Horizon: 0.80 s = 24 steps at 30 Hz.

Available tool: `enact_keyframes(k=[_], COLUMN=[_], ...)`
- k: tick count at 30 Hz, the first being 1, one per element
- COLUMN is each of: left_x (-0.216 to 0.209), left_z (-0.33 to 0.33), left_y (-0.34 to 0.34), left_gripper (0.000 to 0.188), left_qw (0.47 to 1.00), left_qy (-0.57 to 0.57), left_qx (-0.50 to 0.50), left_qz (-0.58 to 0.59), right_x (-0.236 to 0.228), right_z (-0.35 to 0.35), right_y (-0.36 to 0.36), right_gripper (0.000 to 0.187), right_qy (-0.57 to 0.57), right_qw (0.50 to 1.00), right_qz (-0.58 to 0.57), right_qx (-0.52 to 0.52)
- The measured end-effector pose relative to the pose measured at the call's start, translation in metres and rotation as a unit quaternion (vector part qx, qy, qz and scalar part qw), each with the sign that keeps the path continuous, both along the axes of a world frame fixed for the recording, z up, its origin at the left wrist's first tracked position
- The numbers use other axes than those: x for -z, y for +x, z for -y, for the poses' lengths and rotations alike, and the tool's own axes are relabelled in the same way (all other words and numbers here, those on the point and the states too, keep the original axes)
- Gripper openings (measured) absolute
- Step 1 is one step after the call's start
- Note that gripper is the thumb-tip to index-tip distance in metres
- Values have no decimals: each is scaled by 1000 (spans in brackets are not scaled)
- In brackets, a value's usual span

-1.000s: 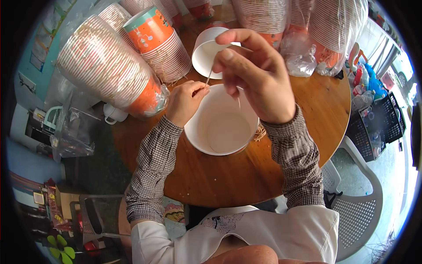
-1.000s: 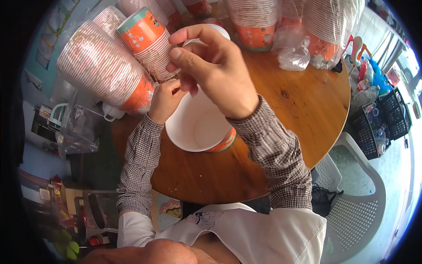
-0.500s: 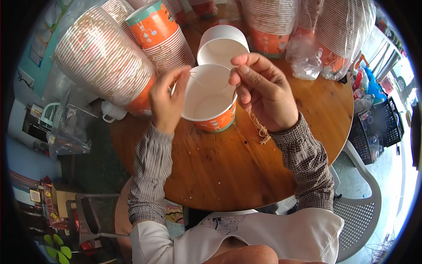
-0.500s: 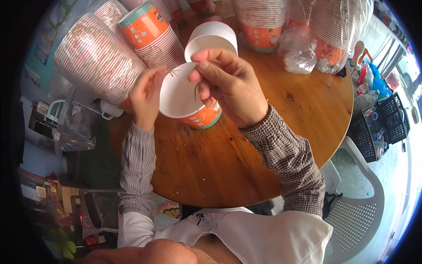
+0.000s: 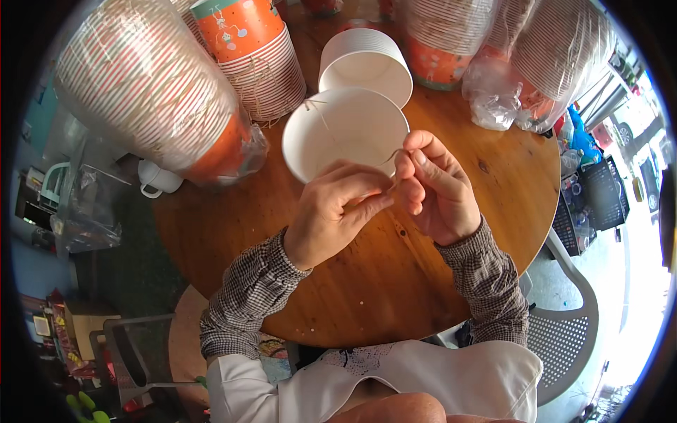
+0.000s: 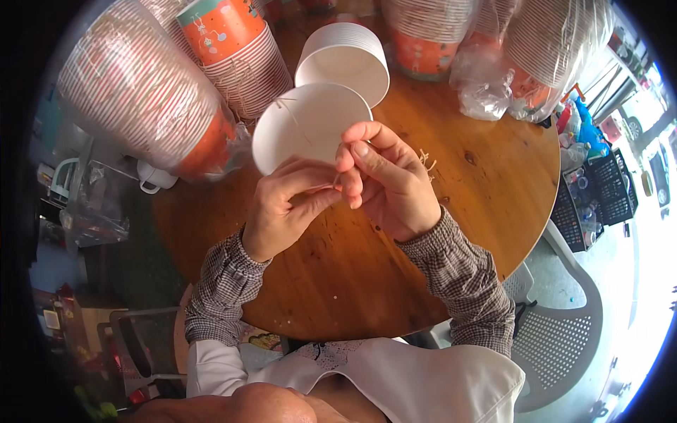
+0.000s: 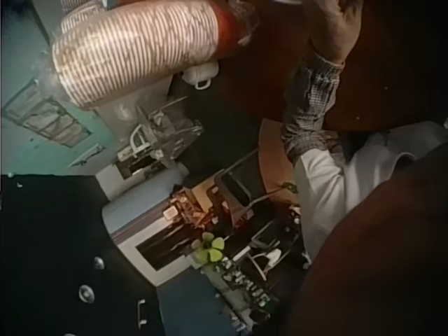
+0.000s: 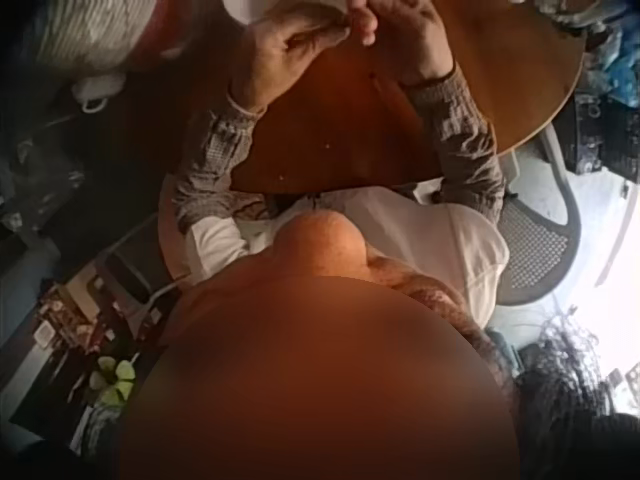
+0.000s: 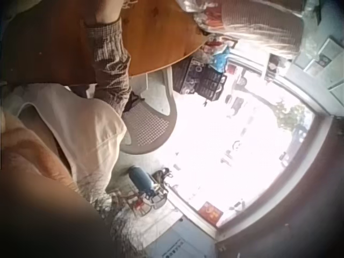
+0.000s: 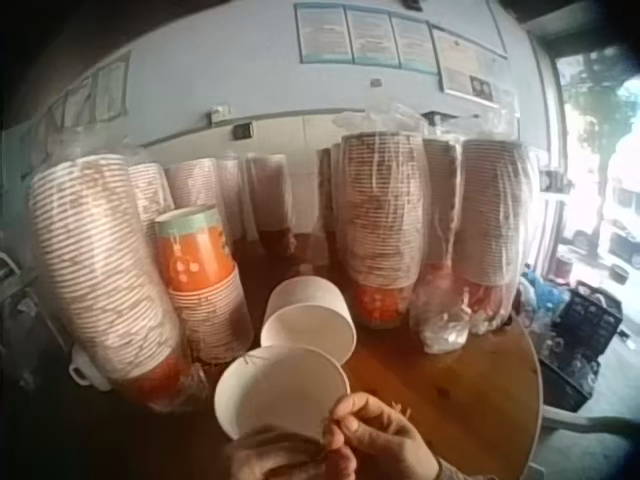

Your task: The recorder is tying elastic strings through pre-punched holes in paper buckets for packaging.

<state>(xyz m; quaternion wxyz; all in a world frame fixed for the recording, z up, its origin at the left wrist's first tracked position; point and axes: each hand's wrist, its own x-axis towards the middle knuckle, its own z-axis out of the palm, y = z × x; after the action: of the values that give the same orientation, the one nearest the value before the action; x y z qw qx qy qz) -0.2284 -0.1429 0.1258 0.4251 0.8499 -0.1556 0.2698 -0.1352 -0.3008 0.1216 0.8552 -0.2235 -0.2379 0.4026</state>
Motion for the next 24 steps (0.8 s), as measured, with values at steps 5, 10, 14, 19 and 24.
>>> enact_keyframes(k=[5, 10, 14, 19, 24], left_x=[8, 11, 13, 8, 12], left_z=[-9, -19, -19, -17, -21], left_y=[5, 9, 12, 10, 8], left_gripper=[9, 10, 12, 12, 9], left_qw=[998, 989, 988, 987, 992], left_qy=[-29, 70, 79, 86, 55], left_qx=[-56, -95, -86, -83, -74], left_qz=[15, 93, 105, 111, 86], right_x=[14, 11, 4, 8, 17], right_z=[3, -1, 4, -7, -1], right_y=[18, 14, -10, -24, -21], right_gripper=[15, 16, 20, 20, 11], right_qy=[-28, -347, -291, -277, -277], right_qw=[994, 723, 832, 896, 904], right_qz=[70, 424, 390, 283, 277], right_qx=[83, 421, 267, 200, 171])
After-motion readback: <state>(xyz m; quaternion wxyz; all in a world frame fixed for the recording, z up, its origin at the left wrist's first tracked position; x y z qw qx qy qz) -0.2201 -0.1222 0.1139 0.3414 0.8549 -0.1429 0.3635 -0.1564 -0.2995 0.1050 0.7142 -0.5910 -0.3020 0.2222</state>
